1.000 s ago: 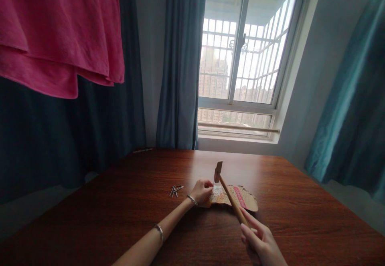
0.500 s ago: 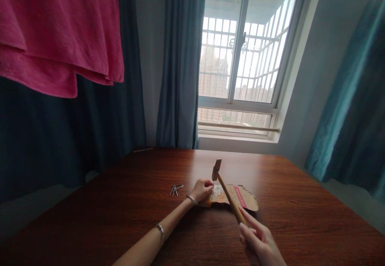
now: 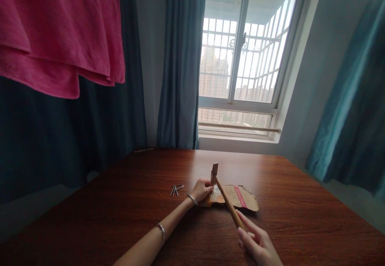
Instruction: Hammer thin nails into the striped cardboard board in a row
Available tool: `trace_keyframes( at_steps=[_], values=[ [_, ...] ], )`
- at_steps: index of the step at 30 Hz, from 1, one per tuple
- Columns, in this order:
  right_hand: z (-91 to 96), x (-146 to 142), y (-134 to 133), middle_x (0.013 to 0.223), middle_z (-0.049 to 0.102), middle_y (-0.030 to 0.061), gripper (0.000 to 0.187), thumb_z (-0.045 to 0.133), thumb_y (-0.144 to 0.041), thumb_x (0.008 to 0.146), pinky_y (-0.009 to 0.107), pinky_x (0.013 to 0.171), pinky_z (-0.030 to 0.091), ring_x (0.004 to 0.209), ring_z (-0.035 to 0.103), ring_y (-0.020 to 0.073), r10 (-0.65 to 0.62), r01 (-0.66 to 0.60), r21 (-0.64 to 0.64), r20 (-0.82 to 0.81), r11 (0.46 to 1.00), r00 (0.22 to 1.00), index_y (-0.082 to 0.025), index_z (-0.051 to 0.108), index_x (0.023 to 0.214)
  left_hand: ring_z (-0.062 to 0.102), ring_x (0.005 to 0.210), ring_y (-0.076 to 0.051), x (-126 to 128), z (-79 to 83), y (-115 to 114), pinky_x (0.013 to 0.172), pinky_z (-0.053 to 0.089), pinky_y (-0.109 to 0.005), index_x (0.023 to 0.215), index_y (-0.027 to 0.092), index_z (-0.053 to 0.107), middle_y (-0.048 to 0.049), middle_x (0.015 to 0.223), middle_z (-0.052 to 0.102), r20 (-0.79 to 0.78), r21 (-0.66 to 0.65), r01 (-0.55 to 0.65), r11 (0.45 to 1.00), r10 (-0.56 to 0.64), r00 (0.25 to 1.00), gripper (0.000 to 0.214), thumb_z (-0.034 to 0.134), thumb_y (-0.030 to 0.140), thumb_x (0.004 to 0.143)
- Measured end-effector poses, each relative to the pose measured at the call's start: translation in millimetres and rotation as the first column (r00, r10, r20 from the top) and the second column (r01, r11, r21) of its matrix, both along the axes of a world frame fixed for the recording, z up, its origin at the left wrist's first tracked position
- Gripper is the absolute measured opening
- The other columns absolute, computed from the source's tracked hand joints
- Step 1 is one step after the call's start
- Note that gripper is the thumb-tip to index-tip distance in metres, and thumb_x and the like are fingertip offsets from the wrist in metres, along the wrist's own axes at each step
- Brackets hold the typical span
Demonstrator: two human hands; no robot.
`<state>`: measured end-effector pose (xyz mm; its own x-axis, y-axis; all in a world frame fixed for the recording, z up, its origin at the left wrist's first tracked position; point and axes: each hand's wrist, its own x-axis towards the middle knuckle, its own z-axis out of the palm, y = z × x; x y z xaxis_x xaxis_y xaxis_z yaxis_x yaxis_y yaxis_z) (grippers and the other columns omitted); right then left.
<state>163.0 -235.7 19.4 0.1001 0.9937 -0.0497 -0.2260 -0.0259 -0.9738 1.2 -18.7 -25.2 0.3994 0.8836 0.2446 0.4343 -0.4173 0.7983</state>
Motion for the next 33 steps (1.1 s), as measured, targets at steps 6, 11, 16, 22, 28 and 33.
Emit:
trace_keyframes(
  at_steps=[6, 11, 16, 22, 28, 33],
  values=[
    [5.7, 0, -3, 0.049, 0.038, -0.0071, 0.084, 0.062, -0.055, 0.065, 0.017, 0.035, 0.012, 0.039, 0.026, 0.0033, -0.003, 0.005, -0.027, 0.039, 1.0, 0.999, -0.008, 0.038, 0.13, 0.059, 0.07, -0.016, -1, 3.4, -3, 0.065, 0.042, -0.023, 0.075, 0.011, 0.069, -0.005, 0.074, 0.068, 0.014, 0.028, -0.01, 1.0, 0.01, 1.0, 0.025, 0.052, 0.028, 0.068],
    [19.7, 0, -6, 0.047, 0.037, -0.0084, 0.085, 0.063, -0.058, 0.062, 0.016, 0.033, 0.007, 0.036, 0.018, 0.0012, 0.012, -0.008, -0.059, 0.071, 0.998, 0.997, -0.009, 0.041, 0.129, 0.059, 0.071, -0.016, 0, 2.6, -2, 0.066, 0.042, -0.023, 0.073, 0.012, 0.069, -0.0047, 0.073, 0.068, 0.008, 0.038, -0.015, 0.999, 0.015, 1.0, 0.023, 0.053, 0.027, 0.067],
    [18.4, 1, -5, 0.047, 0.036, -0.0092, 0.082, 0.062, -0.057, 0.065, 0.015, 0.031, 0.008, 0.033, 0.019, 0.0008, 0.011, -0.011, 0.0, 0.074, 1.0, 0.997, -0.008, 0.042, 0.127, 0.058, 0.067, -0.015, 0, 1.1, -1, 0.062, 0.04, -0.022, 0.071, 0.011, 0.069, -0.0042, 0.07, 0.068, -0.034, 0.05, 0.002, 0.999, 0.0, 0.999, 0.023, 0.051, 0.026, 0.068],
    [6.8, 8, -2, 0.048, 0.043, -0.0079, 0.08, 0.064, -0.054, 0.064, 0.014, 0.029, 0.008, 0.03, 0.019, -0.0012, 0.018, -0.016, -0.047, 0.036, 0.999, 0.999, -0.01, 0.043, 0.127, 0.059, 0.069, -0.015, 0, -0.8, 0, 0.064, 0.042, -0.022, 0.072, 0.011, 0.069, -0.0045, 0.073, 0.068, -0.019, 0.069, 0.004, 0.998, -0.003, 1.0, 0.024, 0.052, 0.026, 0.067],
    [8.7, 25, -6, 0.056, 0.061, 0.001, 0.077, 0.072, -0.047, 0.057, 0.015, 0.026, 0.028, 0.034, 0.046, 0.0076, -0.22, 0.222, -0.008, 0.094, 0.975, 0.971, -0.009, 0.049, 0.12, 0.06, 0.074, -0.016, -1, 4.6, -4, 0.068, 0.046, -0.023, 0.078, 0.012, 0.07, -0.0056, 0.081, 0.069, 0.051, 0.012, -0.032, 0.999, 0.032, 0.998, 0.024, 0.051, 0.017, 0.063],
    [-0.4, 55, -4, 0.073, 0.069, 0.0086, 0.076, 0.073, -0.05, 0.049, 0.021, 0.028, 0.039, 0.058, 0.063, 0.0229, -0.464, 0.465, 0.066, 0.265, 0.883, 0.845, -0.009, 0.057, 0.11, 0.061, 0.084, -0.018, -4, 17.7, -9, 0.077, 0.047, -0.027, 0.082, 0.012, 0.07, -0.0072, 0.087, 0.069, 0.138, -0.129, -0.184, 0.974, 0.201, 0.97, 0.028, 0.049, 0.01, 0.063]
  ],
)
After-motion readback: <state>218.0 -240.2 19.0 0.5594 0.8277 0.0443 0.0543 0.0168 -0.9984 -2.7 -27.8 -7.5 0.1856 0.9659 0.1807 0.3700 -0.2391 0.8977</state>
